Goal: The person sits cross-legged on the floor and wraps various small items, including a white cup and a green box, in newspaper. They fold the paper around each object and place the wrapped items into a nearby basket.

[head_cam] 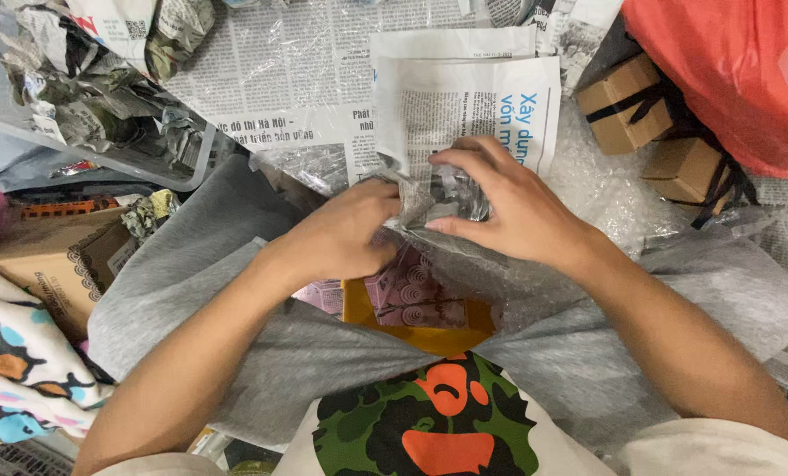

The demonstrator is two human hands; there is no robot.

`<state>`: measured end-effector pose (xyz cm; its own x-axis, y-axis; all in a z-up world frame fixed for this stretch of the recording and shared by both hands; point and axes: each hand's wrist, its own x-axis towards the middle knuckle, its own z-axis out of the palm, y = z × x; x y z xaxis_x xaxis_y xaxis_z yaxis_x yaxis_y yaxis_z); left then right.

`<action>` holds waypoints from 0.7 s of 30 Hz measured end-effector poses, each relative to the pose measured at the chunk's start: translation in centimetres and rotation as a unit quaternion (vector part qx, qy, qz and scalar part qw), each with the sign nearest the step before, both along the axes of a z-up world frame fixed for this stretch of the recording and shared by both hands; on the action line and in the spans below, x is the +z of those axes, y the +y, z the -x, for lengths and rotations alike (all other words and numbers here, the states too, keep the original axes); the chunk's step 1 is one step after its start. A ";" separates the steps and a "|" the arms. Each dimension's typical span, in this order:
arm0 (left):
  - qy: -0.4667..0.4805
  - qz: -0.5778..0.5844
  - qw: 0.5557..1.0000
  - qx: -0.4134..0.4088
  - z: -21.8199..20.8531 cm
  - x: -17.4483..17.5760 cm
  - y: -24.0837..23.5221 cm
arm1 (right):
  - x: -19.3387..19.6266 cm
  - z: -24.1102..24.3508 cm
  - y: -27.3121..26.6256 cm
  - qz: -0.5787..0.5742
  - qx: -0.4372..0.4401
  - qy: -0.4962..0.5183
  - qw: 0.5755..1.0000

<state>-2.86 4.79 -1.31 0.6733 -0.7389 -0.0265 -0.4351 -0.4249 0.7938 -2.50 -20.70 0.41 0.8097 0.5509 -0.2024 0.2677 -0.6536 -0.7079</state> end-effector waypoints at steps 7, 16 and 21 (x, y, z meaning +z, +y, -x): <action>0.165 0.011 0.974 0.155 0.4 0.0 -1.9 | -0.9 -0.4 0.3 0.005 -0.055 0.050 0.997; 0.325 0.140 0.903 0.243 0.7 -1.5 -2.1 | -1.9 -1.1 -7.2 -0.186 -0.297 0.015 0.937; 0.304 0.194 0.887 0.289 0.4 -0.4 -1.5 | -3.4 1.6 -9.5 -0.533 -0.431 0.023 0.728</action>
